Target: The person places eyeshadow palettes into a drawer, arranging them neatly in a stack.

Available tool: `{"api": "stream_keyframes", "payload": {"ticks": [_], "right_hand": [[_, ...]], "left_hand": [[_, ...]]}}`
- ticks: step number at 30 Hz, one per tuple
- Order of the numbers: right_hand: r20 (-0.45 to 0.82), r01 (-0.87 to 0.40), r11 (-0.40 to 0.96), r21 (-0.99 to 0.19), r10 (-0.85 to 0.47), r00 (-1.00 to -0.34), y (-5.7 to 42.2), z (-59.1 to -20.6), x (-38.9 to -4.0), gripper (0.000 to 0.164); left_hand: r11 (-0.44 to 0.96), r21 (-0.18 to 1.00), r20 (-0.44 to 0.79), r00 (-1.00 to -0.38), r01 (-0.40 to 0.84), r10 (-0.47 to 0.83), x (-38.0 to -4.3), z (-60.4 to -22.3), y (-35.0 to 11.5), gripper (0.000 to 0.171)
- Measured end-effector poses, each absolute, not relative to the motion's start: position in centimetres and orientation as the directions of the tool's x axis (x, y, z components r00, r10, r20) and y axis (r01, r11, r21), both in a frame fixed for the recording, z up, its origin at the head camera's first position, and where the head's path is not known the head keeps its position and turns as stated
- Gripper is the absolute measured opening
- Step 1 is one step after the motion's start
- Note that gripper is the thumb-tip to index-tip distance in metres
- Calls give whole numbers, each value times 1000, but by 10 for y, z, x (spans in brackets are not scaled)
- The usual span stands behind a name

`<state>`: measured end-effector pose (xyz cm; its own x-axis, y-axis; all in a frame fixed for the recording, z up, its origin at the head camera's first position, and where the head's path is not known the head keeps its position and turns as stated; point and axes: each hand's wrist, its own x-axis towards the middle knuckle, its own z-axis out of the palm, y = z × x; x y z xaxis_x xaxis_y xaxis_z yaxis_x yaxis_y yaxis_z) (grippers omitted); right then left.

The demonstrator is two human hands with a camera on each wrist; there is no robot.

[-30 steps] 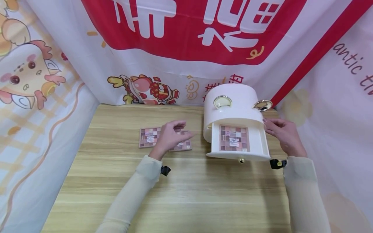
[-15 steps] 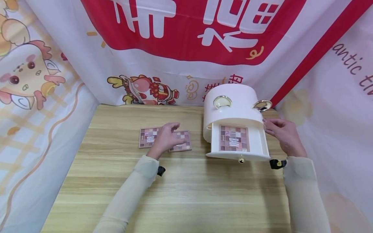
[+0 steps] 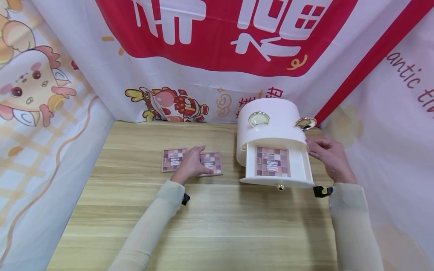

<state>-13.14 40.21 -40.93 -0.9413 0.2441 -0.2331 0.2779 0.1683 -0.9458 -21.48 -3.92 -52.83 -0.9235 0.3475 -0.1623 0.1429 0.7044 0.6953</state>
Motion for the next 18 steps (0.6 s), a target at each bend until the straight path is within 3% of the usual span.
{"api": "stream_keyframes", "payload": {"ticks": [10,18], "right_hand": [[-222,261,142,-955,243,-944,401,-408,-131,40],[-218,256,139,-957,242,-946,400,-408,-130,45]], "left_hand": [[748,648,-210,-910,145,359,-215,-545,-43,129],[781,602,-214,-908,168,360,-215,-561,-43,140]]}}
